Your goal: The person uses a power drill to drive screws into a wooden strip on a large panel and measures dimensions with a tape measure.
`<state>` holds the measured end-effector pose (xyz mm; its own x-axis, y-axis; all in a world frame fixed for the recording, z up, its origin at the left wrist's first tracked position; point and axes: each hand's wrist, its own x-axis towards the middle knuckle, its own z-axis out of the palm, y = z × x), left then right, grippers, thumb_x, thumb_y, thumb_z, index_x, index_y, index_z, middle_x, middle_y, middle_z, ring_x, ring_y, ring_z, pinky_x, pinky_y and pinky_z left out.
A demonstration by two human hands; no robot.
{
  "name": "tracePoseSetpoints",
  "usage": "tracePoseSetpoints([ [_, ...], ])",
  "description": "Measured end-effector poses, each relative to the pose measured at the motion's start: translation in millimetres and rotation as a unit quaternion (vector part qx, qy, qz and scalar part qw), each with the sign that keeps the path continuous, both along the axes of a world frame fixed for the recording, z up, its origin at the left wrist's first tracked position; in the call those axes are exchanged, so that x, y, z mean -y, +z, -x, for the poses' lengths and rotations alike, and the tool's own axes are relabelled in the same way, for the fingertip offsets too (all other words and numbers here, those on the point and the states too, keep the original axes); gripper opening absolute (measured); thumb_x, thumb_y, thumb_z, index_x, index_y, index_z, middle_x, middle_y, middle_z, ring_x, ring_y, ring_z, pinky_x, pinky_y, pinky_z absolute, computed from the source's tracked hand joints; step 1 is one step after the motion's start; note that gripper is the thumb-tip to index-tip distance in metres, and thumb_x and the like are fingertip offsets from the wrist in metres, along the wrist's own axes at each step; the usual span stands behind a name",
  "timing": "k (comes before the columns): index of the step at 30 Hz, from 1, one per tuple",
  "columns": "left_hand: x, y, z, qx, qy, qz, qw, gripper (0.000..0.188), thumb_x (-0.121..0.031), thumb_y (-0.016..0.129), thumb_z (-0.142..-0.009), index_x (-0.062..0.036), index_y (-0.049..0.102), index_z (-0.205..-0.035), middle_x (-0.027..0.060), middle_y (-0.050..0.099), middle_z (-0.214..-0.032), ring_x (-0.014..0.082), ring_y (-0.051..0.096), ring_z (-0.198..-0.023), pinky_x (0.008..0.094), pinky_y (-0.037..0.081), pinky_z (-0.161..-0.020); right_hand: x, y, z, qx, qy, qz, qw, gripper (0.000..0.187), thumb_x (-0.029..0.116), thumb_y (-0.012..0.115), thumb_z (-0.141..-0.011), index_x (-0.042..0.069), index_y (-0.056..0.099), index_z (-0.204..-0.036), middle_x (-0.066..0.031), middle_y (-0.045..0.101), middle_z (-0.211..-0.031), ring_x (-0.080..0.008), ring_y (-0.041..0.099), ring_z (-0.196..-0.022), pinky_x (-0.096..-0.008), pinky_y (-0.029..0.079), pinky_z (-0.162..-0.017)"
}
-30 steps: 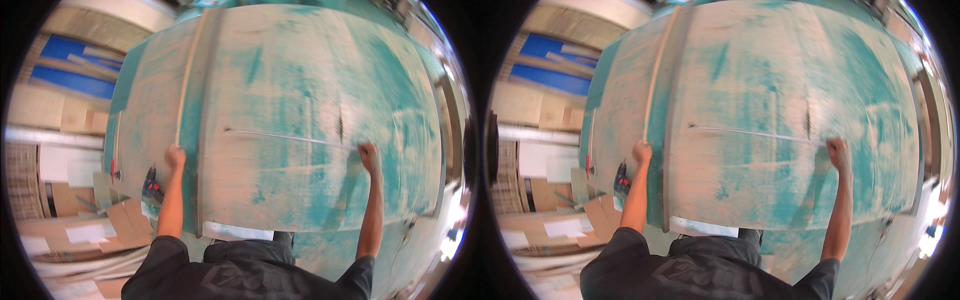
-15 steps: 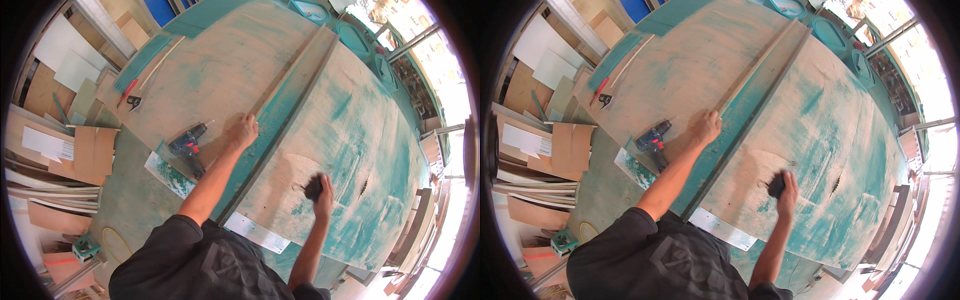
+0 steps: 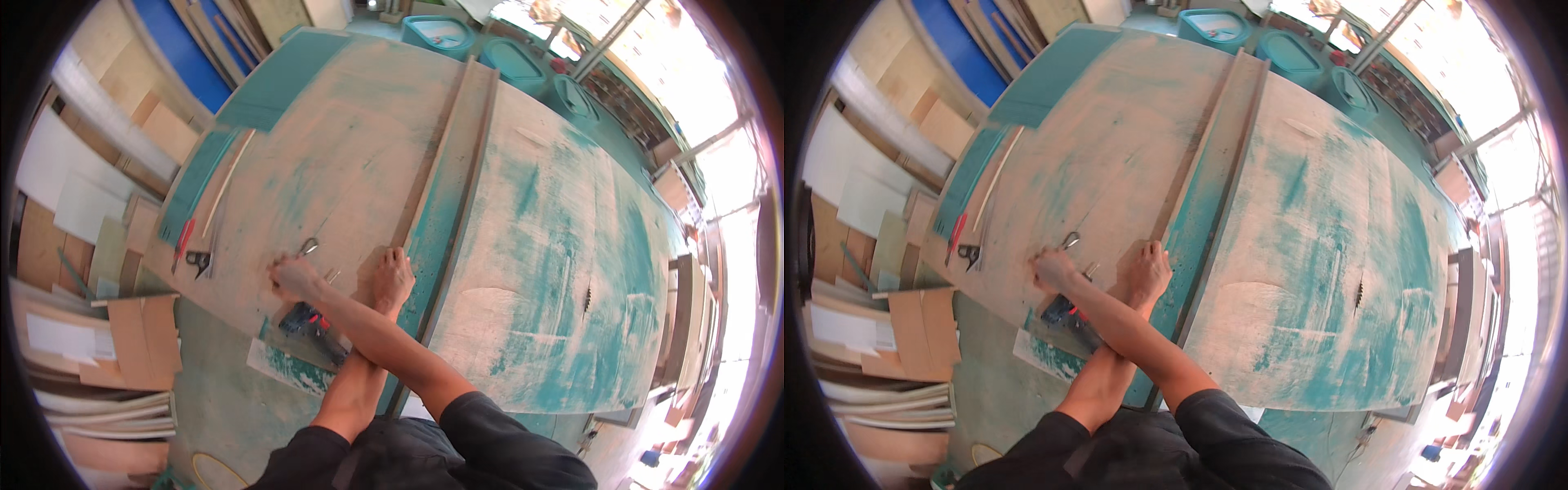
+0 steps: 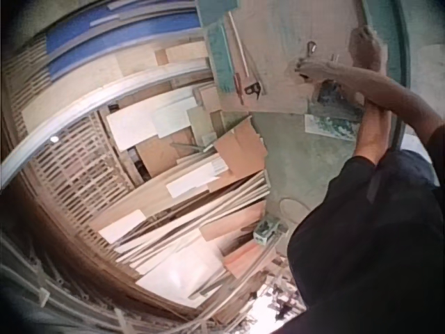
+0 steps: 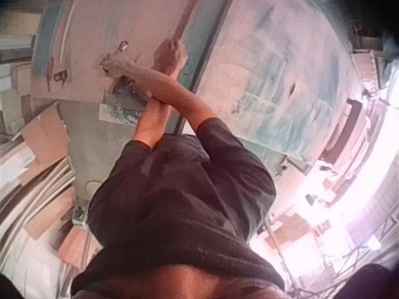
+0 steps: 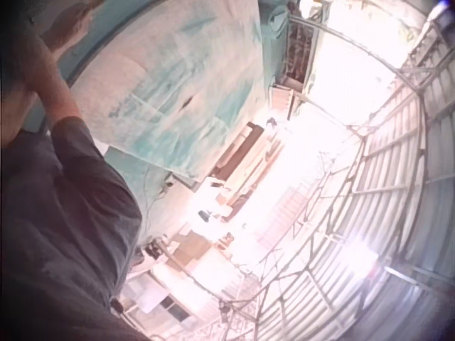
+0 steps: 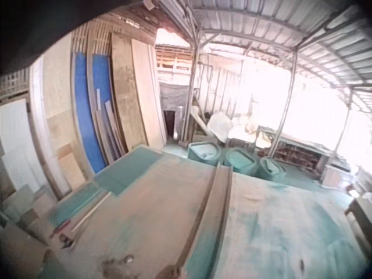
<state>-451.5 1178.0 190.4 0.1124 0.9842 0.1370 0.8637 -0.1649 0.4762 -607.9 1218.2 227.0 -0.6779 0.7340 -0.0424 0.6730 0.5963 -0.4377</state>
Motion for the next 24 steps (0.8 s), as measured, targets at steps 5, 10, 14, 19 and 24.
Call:
tracePoseSetpoints([
  [5, 5, 7, -6, 0.002, -0.003, 0.013, 1.0, 0.022, -0.026, 0.057, -0.099, -0.0048, 0.051, -0.105, 0.0163, 0.06, -0.098, 0.0353, 0.064, -0.095, 0.0458, 0.057, -0.07, 12, -17, -22, -0.102, 0.059, -0.109, 0.987, 0.049, 0.039, 0.069, -0.084, 0.011, 0.06, -0.123, -0.0093, 0.062, -0.118, -0.0299, 0.055, -0.12, -0.0455, 0.052, -0.087],
  [10, 8, -7, 1, -0.042, 0.008, 0.007, 0.999, 0.02, -0.024, 0.052, -0.103, -0.0042, 0.051, -0.105, 0.014, 0.059, -0.099, 0.0312, 0.066, -0.091, 0.0405, 0.059, -0.068, 76, 67, -34, 0.074, -0.029, 0.055, 0.995, 0.082, 0.041, 0.074, -0.083, 0.004, 0.037, -0.146, -0.0123, 0.069, -0.1, -0.0268, 0.067, -0.1, -0.0413, 0.056, -0.074],
  [14, 6, -6, -8, -0.034, 0.013, -0.005, 0.999, 0.02, -0.024, 0.054, -0.102, -0.0044, 0.052, -0.106, 0.0136, 0.06, -0.1, 0.0307, 0.065, -0.091, 0.0395, 0.059, -0.069, 102, 39, -41, 0.211, -0.064, 0.245, 0.944, 0.125, 0.05, 0.082, -0.075, -0.003, 0.004, -0.156, -0.0156, 0.069, -0.073, -0.0276, 0.07, -0.069, -0.0375, 0.057, -0.062],
  [19, 7, 1, -3, -0.036, 0.003, 0.01, 0.999, 0.022, -0.024, 0.051, -0.104, -0.0029, 0.051, -0.109, 0.017, 0.059, -0.104, 0.0337, 0.064, -0.095, 0.0424, 0.059, -0.072, 109, 36, -36, 0.202, -0.059, 0.224, 0.952, 0.136, 0.036, 0.087, -0.073, 0.006, -0.014, -0.159, -0.0216, 0.068, -0.076, -0.0319, 0.071, -0.075, -0.0373, 0.058, -0.063],
  [24, 10, 1, -9, -0.019, 0.011, -0.015, 1.0, 0.02, -0.024, 0.057, -0.1, -0.0042, 0.054, -0.104, 0.0129, 0.061, -0.1, 0.0302, 0.065, -0.094, 0.0403, 0.059, -0.074, 111, 16, -41, 0.101, -0.123, 0.203, 0.966, 0.124, 0.011, 0.078, -0.075, 0.022, -0.01, -0.161, -0.0323, 0.062, -0.106, -0.0406, 0.069, -0.088, -0.0423, 0.058, -0.068],
])
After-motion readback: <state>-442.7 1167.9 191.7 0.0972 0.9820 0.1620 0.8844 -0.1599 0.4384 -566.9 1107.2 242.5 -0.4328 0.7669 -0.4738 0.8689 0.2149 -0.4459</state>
